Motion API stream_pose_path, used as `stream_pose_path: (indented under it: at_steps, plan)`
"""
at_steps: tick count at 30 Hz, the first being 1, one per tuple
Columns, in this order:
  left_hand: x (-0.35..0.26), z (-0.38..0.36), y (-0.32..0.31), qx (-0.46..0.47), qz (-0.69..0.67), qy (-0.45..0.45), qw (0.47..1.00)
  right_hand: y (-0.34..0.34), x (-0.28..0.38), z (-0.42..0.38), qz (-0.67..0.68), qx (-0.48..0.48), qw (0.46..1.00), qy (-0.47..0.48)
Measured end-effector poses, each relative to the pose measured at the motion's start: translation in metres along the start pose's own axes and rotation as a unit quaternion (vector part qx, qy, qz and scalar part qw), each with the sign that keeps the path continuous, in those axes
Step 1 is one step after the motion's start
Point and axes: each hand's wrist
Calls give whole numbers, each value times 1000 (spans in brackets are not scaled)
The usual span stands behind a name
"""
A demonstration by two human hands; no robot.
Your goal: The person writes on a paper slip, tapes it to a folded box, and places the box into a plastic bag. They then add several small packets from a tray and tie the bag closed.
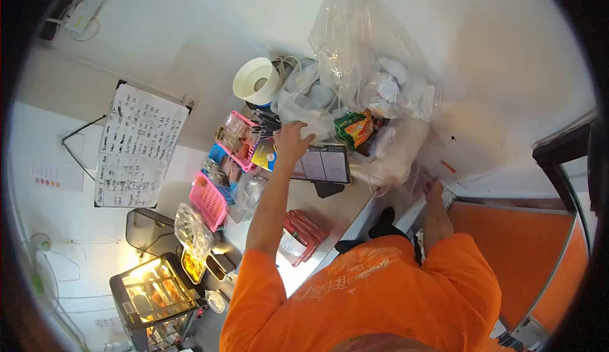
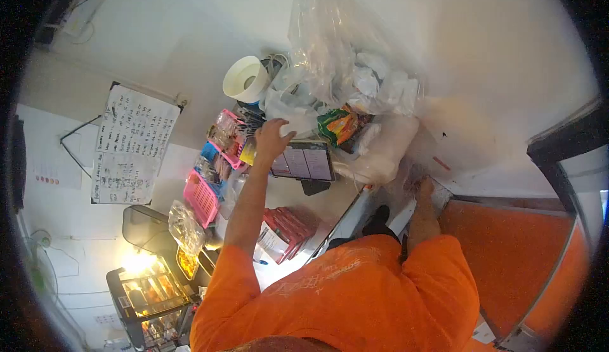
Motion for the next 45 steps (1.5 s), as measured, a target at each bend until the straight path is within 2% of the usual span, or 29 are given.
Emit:
stream_pose_path:
  at_steps: [2,4,7,10,13,16,19,21,22,23,25,27,30,34,37,39,41,43,45]
  plan:
    - [1,30,-21,132,95,-28,986,8,7,-5,-69,11,994,79]
    - [-6,52,-29,283,215,-53,933,15,13,-13,-110,-7,982,155]
    - [30,69,-65,270,245,-55,930,33,27,-34,-43,-48,981,185]
    - [55,78,-53,141,198,-74,967,52,47,-62,-43,-60,972,221]
    - [33,64,-19,204,110,-70,970,58,53,-79,-82,-52,957,272]
    - [6,49,-30,221,248,-76,940,36,58,-94,-76,-35,944,320]
    - [42,54,-69,168,269,-112,942,5,51,-128,-78,5,934,350]
    - [83,69,-90,117,196,-86,970,-9,44,-139,-53,45,918,389]
    - [84,74,-82,89,160,-74,980,-12,41,-143,-62,54,922,378]
    - [83,77,-75,128,117,-38,984,-13,36,-148,-70,63,926,366]
    - [45,78,-13,203,29,34,978,-14,29,-161,-82,98,928,351]
    - [12,59,1,222,73,-17,972,-16,22,-177,-85,152,922,346]
    - [1,42,-33,202,169,-63,963,-25,8,-169,-139,76,930,331]
    - [19,59,-72,179,226,-32,957,-27,1,-186,-116,100,940,306]
    - [61,71,-90,-82,200,-82,973,-15,-5,-195,-97,140,930,327]
    - [89,111,-61,-199,8,-55,978,-1,-7,-216,-112,133,922,347]
    - [59,115,49,-206,-81,35,975,6,-9,-224,-157,122,898,391]
    - [52,116,120,-323,-86,1,943,-1,-8,-245,-208,115,860,451]
    - [44,105,180,-407,-199,-104,885,-23,-1,-297,-261,103,804,524]
Point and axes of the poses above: each hand's wrist, its own z-axis towards the middle knuckle, its own y-axis out of the back of the hand, x = y × z, and after that the axes turned 9 degrees about -y, right-handed
